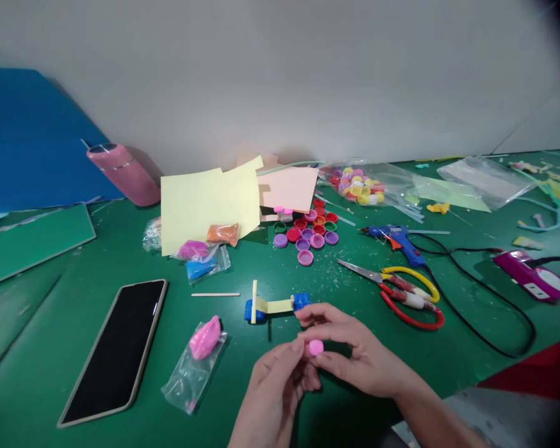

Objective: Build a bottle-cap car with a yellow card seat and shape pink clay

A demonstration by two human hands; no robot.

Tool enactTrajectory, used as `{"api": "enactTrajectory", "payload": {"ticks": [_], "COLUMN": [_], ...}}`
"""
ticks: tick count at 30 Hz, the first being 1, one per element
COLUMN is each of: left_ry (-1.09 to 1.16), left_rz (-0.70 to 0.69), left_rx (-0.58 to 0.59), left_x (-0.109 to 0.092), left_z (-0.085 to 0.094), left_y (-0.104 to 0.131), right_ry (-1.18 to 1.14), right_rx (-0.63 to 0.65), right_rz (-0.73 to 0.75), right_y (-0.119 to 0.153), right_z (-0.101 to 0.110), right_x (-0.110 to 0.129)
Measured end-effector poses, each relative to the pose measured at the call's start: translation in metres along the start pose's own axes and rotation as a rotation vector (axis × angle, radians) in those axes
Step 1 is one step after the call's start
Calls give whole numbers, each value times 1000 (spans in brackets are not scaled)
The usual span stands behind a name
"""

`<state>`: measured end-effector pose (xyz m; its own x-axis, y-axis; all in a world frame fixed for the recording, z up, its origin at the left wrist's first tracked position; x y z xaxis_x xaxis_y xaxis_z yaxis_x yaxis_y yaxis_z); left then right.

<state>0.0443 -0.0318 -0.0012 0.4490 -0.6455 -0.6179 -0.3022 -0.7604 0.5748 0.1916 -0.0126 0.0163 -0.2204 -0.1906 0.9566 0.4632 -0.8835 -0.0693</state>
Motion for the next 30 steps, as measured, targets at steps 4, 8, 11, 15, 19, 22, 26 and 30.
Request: {"api": "enactTrajectory", "payload": {"ticks": [4, 8, 11, 15, 19, 22, 26, 30], "left_ry": [-14, -6, -30, 0, 12, 18, 69, 125], "left_rz": [-13, -23, -44, -55, -32, -13, -38, -37], "left_rx": [10, -28, -40, -25, 4, 3, -12, -29], "left_x": [0, 0, -1, -4, -4, -2, 0, 1], "left_z": [-3, -4, -4, -5, -7, -7, -4, -3], "left_y": [0, 0, 0, 0, 2, 2, -1, -1], "right_ry": [3, 86, 176, 231, 233, 231, 236, 230], "right_rx": [59, -37, -126, -165, -172, -196, -204, -213], "right_rz": [-5, 13, 33, 49, 60, 85, 87, 90], "right_y": [1, 5, 6, 4, 3, 3, 2, 2], "right_z": [1, -2, -6, -10, -14, -15, -15, -15], "right_x": [3, -1, -4, -4, -4, -4, -3, -2]}}
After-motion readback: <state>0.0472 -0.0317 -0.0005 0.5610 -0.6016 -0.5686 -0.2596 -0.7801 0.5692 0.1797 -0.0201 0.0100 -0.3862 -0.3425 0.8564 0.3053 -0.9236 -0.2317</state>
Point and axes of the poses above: each hand's wrist, its own y-axis away from the middle knuckle, its own z-axis out of the back of the hand, x = y × z, the point moved 1 cm from there along -y, towards the middle knuckle, and after that the axes turned 2 degrees about -z, right-handed, at the moved point
